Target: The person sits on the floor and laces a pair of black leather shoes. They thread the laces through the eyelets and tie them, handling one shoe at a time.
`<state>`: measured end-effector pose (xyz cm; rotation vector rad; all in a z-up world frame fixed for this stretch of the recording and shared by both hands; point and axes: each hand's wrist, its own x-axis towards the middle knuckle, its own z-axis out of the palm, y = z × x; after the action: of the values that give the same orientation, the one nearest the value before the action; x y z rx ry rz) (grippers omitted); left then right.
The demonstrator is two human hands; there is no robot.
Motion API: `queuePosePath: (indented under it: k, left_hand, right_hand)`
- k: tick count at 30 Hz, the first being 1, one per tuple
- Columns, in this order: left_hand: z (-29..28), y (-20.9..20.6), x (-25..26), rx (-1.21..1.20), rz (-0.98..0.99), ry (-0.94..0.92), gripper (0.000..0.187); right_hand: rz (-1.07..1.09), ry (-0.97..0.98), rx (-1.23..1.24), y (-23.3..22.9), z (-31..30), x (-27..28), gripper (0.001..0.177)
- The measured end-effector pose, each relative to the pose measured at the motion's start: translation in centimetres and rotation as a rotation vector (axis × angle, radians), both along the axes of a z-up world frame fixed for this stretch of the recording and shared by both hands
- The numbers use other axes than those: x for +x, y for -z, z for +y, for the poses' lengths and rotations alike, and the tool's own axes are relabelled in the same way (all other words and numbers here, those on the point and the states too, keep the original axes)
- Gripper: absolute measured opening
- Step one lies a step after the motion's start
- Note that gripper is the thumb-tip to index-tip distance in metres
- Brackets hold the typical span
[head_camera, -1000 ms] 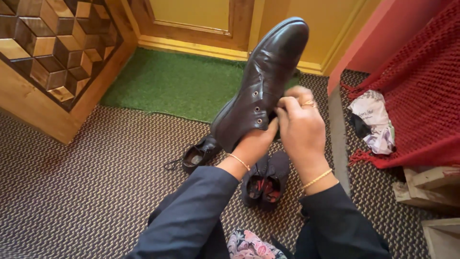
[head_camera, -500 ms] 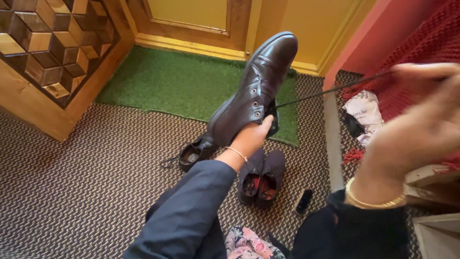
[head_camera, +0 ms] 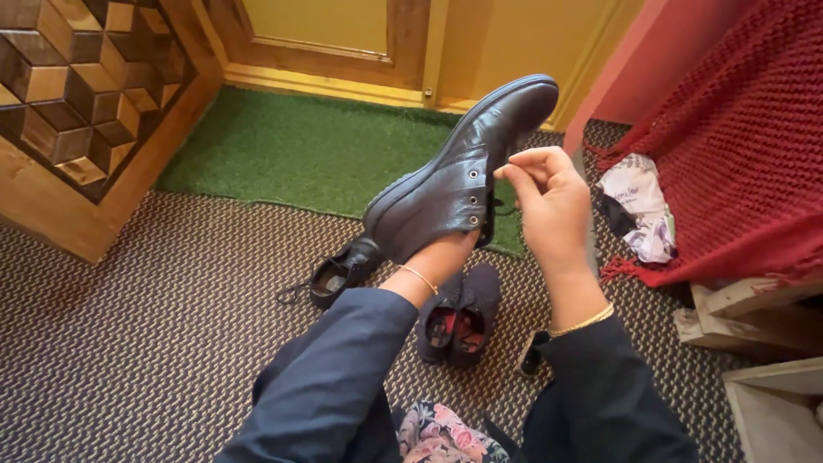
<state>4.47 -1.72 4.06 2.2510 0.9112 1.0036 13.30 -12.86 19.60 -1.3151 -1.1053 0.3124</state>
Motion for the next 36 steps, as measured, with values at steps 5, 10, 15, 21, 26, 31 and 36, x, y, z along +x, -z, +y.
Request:
queuePosePath:
  k: [5, 10, 15, 21, 26, 31, 36]
  left_hand:
    - [-0.8, -2.0, -0.8, 0.011, 0.051, -0.039, 0.039]
    - [-0.2, -0.2, -1.0, 0.112, 0.02, -0.024, 0.046]
    - [0.2, 0.8, -0.7, 0.148, 0.004, -0.01, 0.05]
    - [-0.3, -0.8, -0.9, 0.039, 0.065, 0.0, 0.045]
    - [-0.9, -2.2, -1.3, 0.264, -0.075, -0.027, 0.044]
    - [-1.1, -3.4, -1.1, 0.083, -0.087, -0.004, 0.028]
    - [-1.5, -4.4, -1.6, 0.105, -0.104, 0.011, 0.026]
  right_hand:
    - [-0.067, -0.013, -0.041, 0.1, -0.2, -0.2, 0.009]
    - [0.002, -0.103, 0.06, 0.0, -0.1, -1.0, 0.021]
    - [-0.085, 0.09, -0.012, -0.4, -0.1, -1.9, 0.013]
    - [-0.42, 0.147, 0.151, 0.3, -0.1, -2.3, 0.009]
    - [-0.214, 0.082, 0.062, 1.1, 0.3, -2.4, 0.011]
    - [-0.094, 0.012, 0.117, 2.2, 0.3, -2.4, 0.022]
    - [0.106, -0.08, 0.257, 3.9, 1.3, -2.8, 0.026]
